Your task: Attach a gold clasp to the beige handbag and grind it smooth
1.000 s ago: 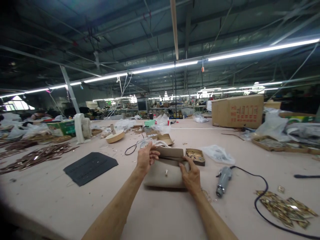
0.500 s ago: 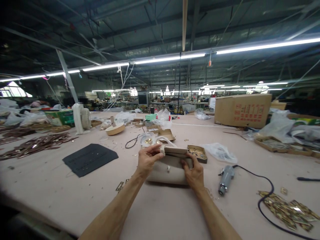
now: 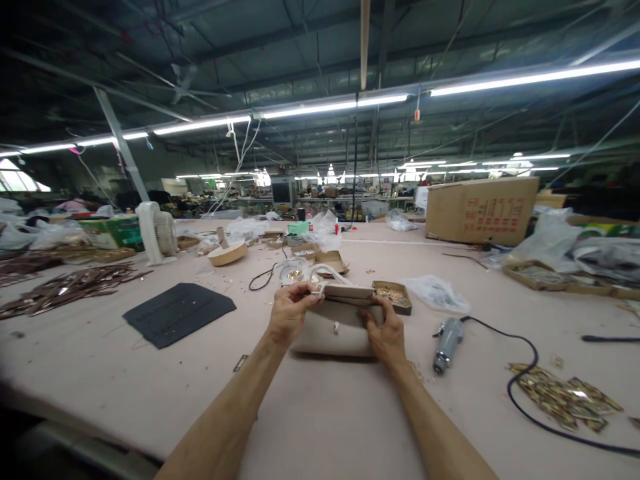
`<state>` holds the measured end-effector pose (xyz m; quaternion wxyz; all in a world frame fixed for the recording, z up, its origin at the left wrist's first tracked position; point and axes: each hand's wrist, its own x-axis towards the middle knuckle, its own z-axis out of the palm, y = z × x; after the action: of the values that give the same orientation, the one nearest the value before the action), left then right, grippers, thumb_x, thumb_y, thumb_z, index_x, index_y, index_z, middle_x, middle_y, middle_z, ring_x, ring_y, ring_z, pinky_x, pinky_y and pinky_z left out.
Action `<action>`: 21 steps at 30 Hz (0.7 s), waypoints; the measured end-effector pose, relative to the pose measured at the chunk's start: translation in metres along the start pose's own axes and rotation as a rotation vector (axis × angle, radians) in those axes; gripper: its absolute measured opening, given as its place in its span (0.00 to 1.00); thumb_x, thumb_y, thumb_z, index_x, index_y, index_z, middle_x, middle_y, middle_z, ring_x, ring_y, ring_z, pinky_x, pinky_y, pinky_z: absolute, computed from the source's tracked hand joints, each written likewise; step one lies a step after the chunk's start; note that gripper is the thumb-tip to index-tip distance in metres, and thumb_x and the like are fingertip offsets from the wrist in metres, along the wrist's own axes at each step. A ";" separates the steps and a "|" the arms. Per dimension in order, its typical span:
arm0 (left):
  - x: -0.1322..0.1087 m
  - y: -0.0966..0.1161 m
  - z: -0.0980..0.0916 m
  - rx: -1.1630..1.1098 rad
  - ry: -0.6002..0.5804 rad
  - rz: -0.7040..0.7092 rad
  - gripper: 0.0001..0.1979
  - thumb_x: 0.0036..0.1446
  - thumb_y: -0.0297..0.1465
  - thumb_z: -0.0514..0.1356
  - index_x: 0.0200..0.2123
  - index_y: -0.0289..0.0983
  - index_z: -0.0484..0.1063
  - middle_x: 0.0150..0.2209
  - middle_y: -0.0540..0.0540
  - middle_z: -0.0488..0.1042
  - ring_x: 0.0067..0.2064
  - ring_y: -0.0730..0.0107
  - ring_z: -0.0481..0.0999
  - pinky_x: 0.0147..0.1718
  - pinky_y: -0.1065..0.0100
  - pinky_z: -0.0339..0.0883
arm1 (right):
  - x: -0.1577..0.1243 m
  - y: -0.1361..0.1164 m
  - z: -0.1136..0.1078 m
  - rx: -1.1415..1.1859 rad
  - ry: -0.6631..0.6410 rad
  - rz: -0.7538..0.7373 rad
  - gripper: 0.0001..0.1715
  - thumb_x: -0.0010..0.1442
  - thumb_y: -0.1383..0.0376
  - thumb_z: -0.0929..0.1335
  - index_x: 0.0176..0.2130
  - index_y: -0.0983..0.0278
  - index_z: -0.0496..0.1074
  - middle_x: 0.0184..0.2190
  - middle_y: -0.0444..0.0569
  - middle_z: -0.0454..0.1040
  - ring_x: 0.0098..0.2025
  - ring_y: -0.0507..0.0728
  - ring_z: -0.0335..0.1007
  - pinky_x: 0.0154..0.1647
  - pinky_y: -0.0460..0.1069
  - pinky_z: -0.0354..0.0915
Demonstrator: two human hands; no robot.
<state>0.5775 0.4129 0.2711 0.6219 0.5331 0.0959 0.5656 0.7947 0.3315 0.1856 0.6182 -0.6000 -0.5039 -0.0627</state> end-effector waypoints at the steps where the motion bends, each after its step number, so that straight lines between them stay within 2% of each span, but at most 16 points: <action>1: 0.001 0.005 -0.001 -0.075 -0.015 -0.048 0.11 0.42 0.28 0.76 0.29 0.35 0.79 0.35 0.45 0.81 0.36 0.67 0.80 0.40 0.66 0.73 | 0.001 0.001 0.001 0.001 -0.006 0.005 0.25 0.60 0.53 0.71 0.53 0.61 0.72 0.51 0.53 0.77 0.55 0.64 0.73 0.60 0.59 0.66; 3: 0.000 0.016 -0.002 -0.169 -0.093 -0.143 0.12 0.42 0.28 0.77 0.29 0.35 0.78 0.40 0.43 0.81 0.41 0.63 0.82 0.44 0.63 0.74 | 0.003 0.003 0.003 -0.003 0.001 0.012 0.25 0.60 0.53 0.71 0.53 0.61 0.72 0.51 0.53 0.77 0.55 0.64 0.73 0.60 0.60 0.65; 5: -0.004 0.027 -0.001 -0.181 -0.264 -0.229 0.12 0.41 0.30 0.77 0.27 0.35 0.78 0.41 0.41 0.81 0.40 0.63 0.82 0.44 0.63 0.75 | 0.003 0.002 0.003 -0.003 0.020 0.005 0.25 0.60 0.54 0.71 0.54 0.61 0.72 0.52 0.53 0.77 0.56 0.64 0.72 0.62 0.60 0.64; 7: -0.012 0.036 0.003 -0.140 -0.542 -0.321 0.12 0.41 0.32 0.78 0.23 0.35 0.79 0.35 0.40 0.81 0.32 0.64 0.81 0.37 0.64 0.75 | 0.002 -0.005 0.000 0.007 0.030 -0.005 0.22 0.61 0.58 0.71 0.53 0.62 0.72 0.51 0.52 0.77 0.57 0.62 0.71 0.63 0.58 0.62; 9: -0.019 0.039 0.008 -0.040 -0.895 -0.435 0.11 0.46 0.35 0.75 0.23 0.35 0.81 0.29 0.38 0.80 0.26 0.63 0.79 0.30 0.64 0.74 | 0.002 -0.011 -0.003 0.026 0.026 0.016 0.20 0.61 0.61 0.70 0.52 0.62 0.72 0.51 0.51 0.77 0.56 0.61 0.71 0.63 0.56 0.62; 10: -0.020 0.038 0.010 0.035 -1.073 -0.512 0.10 0.49 0.37 0.74 0.28 0.35 0.84 0.31 0.34 0.81 0.28 0.57 0.81 0.30 0.61 0.75 | 0.004 -0.011 -0.004 0.031 0.012 0.020 0.20 0.61 0.62 0.70 0.53 0.62 0.72 0.51 0.51 0.77 0.55 0.60 0.72 0.62 0.55 0.63; 11: -0.020 0.036 0.011 0.077 -1.192 -0.567 0.14 0.48 0.39 0.75 0.36 0.36 0.86 0.34 0.32 0.82 0.31 0.51 0.82 0.31 0.57 0.76 | 0.006 -0.010 -0.004 0.034 0.004 0.017 0.21 0.61 0.62 0.70 0.53 0.62 0.71 0.51 0.50 0.77 0.54 0.59 0.73 0.61 0.54 0.64; 12: -0.019 0.032 0.011 0.101 -1.234 -0.597 0.21 0.45 0.40 0.76 0.42 0.37 0.85 0.36 0.31 0.82 0.33 0.48 0.83 0.32 0.54 0.77 | 0.008 -0.007 -0.003 0.030 -0.005 0.008 0.22 0.61 0.62 0.71 0.54 0.61 0.70 0.51 0.49 0.77 0.54 0.58 0.73 0.61 0.53 0.64; 13: -0.017 0.028 0.012 0.116 -1.189 -0.591 0.23 0.44 0.41 0.76 0.44 0.38 0.85 0.37 0.31 0.82 0.32 0.47 0.82 0.31 0.54 0.77 | 0.009 -0.004 -0.003 0.012 -0.011 0.004 0.22 0.61 0.62 0.71 0.55 0.61 0.70 0.52 0.49 0.77 0.55 0.58 0.73 0.60 0.52 0.65; 14: -0.015 0.023 0.012 0.124 -1.067 -0.553 0.22 0.44 0.41 0.76 0.43 0.38 0.85 0.35 0.32 0.82 0.29 0.50 0.82 0.28 0.56 0.76 | 0.011 -0.002 -0.003 -0.007 -0.009 0.004 0.23 0.61 0.62 0.71 0.55 0.60 0.70 0.52 0.48 0.77 0.55 0.58 0.73 0.60 0.52 0.65; 16: -0.011 0.016 0.012 0.148 -0.669 -0.402 0.17 0.45 0.40 0.76 0.37 0.37 0.85 0.29 0.37 0.80 0.23 0.62 0.76 0.20 0.66 0.71 | 0.011 -0.002 -0.005 -0.033 -0.012 0.005 0.23 0.62 0.61 0.71 0.55 0.60 0.69 0.52 0.48 0.77 0.54 0.58 0.73 0.59 0.52 0.65; 18: -0.005 0.013 0.012 0.179 -0.266 -0.225 0.16 0.47 0.40 0.75 0.38 0.37 0.83 0.26 0.42 0.78 0.20 0.71 0.71 0.17 0.73 0.64 | 0.010 -0.005 -0.008 -0.039 -0.025 0.003 0.23 0.62 0.61 0.71 0.55 0.59 0.69 0.51 0.47 0.77 0.53 0.58 0.74 0.58 0.52 0.66; 19: -0.001 0.013 0.011 0.186 -0.138 -0.168 0.20 0.49 0.41 0.74 0.44 0.39 0.81 0.26 0.43 0.78 0.20 0.71 0.71 0.16 0.74 0.63 | 0.010 -0.007 -0.011 -0.037 -0.034 0.002 0.23 0.61 0.61 0.71 0.55 0.59 0.69 0.50 0.47 0.77 0.52 0.59 0.74 0.57 0.52 0.67; 20: 0.002 0.012 0.011 0.184 -0.069 -0.142 0.26 0.50 0.44 0.72 0.52 0.43 0.77 0.28 0.44 0.79 0.21 0.69 0.73 0.16 0.73 0.65 | 0.009 -0.008 -0.013 -0.033 -0.042 0.002 0.23 0.61 0.61 0.71 0.54 0.59 0.69 0.49 0.47 0.77 0.51 0.59 0.75 0.56 0.52 0.67; 21: 0.006 0.012 0.011 0.174 -0.049 -0.144 0.34 0.52 0.49 0.70 0.61 0.47 0.71 0.30 0.43 0.80 0.22 0.65 0.75 0.16 0.71 0.66 | 0.009 -0.009 -0.014 -0.028 -0.047 0.004 0.23 0.60 0.61 0.72 0.54 0.59 0.69 0.48 0.47 0.77 0.49 0.59 0.75 0.55 0.51 0.68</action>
<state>0.5805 0.4085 0.2879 0.6145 0.5903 0.1674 0.4959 0.8008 0.3222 0.2018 0.5979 -0.6107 -0.5163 -0.0544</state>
